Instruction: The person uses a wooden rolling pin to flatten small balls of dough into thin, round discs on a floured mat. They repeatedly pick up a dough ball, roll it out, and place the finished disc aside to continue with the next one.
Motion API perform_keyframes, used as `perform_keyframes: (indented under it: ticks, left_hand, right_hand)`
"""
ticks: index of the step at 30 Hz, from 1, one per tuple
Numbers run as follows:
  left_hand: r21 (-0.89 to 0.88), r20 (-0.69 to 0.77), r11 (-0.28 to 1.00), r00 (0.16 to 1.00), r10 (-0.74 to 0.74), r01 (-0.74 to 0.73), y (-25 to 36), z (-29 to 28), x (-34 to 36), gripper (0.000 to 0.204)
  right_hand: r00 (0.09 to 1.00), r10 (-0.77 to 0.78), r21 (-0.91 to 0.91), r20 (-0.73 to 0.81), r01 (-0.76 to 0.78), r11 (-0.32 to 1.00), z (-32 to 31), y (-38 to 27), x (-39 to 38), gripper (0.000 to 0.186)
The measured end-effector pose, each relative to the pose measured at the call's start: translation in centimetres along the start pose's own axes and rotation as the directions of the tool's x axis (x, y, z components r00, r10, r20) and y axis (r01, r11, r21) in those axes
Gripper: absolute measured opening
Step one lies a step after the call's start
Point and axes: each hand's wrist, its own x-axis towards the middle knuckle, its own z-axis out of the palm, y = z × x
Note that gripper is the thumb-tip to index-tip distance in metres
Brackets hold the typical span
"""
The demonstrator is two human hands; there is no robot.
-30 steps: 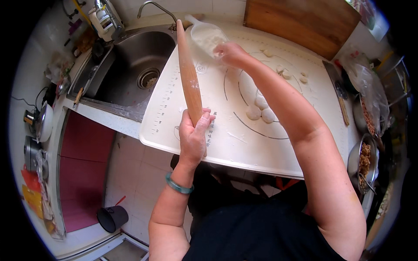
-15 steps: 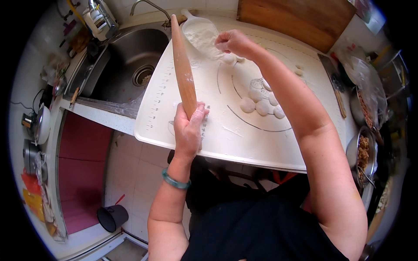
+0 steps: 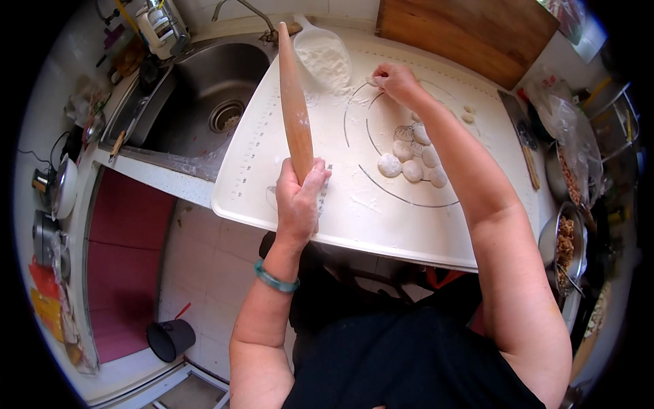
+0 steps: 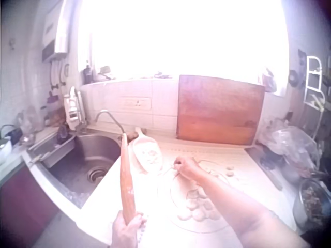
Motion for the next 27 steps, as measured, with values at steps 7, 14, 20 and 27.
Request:
perform_keyframes:
  ticks: [7,14,20,27]
  left_hand:
    - [0.033,0.021,0.999,1.000,0.005,-0.005,-0.1,-0.1,0.1,0.030]
    - [0.028,0.018,0.999,1.000,0.020,-0.020,-0.1,0.1,0.2,0.029]
    - [0.000,0.022,1.000,1.000,0.017,-0.017,-0.4,0.5,0.2,0.026]
    - [0.016,0.017,0.999,0.999,0.051,-0.051,-1.0,0.1,0.4,0.028]
  right_hand:
    - [0.962,-0.269,-0.108,-0.047,0.263,0.959,4.8,-1.6,-1.5,0.015]
    - [0.962,-0.263,-0.110,-0.073,0.254,0.961,5.5,-3.3,-2.3,0.025]
    - [0.930,-0.275,-0.221,0.244,0.330,0.918,4.0,-2.6,-1.6,0.024]
    - [0.923,-0.193,0.300,0.331,0.091,0.950,-8.5,-4.1,-10.9,0.013]
